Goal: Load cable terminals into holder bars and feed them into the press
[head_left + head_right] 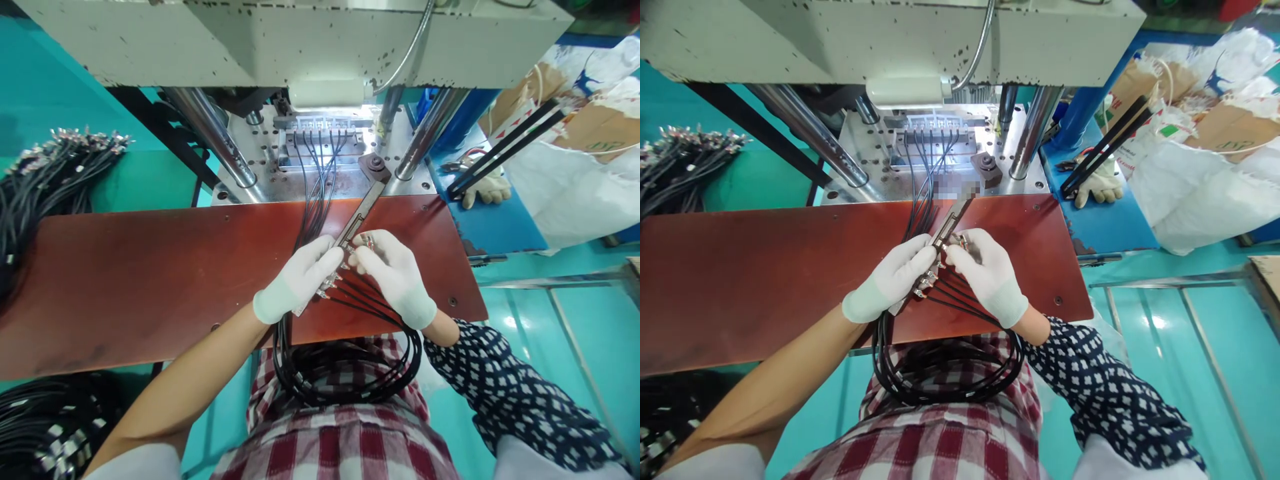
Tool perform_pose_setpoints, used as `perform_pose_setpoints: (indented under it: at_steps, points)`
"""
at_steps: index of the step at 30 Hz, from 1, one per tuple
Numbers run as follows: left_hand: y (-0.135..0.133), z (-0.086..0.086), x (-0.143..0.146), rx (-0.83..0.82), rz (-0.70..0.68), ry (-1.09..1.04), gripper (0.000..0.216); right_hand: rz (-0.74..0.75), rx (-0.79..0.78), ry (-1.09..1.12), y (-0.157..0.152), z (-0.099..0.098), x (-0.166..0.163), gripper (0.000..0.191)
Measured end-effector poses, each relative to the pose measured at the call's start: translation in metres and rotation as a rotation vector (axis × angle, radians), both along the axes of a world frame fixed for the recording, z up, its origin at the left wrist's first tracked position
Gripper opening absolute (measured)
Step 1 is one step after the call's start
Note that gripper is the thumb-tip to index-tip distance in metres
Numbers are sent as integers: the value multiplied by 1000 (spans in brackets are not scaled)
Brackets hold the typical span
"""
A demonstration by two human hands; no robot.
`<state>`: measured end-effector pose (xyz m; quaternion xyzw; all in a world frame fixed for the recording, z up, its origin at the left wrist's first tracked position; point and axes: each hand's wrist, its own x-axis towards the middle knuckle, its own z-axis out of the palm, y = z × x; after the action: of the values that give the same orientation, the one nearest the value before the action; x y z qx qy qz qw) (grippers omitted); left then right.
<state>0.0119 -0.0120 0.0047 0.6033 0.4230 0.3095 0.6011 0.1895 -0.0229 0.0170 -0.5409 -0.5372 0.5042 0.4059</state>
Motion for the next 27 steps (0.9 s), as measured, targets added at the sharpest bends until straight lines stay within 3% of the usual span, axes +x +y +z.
perform_pose_setpoints:
  at_steps: [3, 10, 19, 23, 27]
  points:
    - [2, 0, -3, -54, -39, -84, 41, -46, -12, 63, 0, 5, 4, 17]
    - [6, 0, -7, -176, -97, -186, 43, 40, -12, 74, 11, 12, 15, 25]
    - [7, 4, -7, -48, -122, -82, 45, 253, -59, 52, 19, 15, 19, 29]
    - [6, 4, -9, -12, -144, -10, 41, 272, -64, 61, 20, 13, 20, 30]
    - [5, 5, -7, 131, -105, 212, 38, 241, -56, 50, 18, 10, 16, 27]
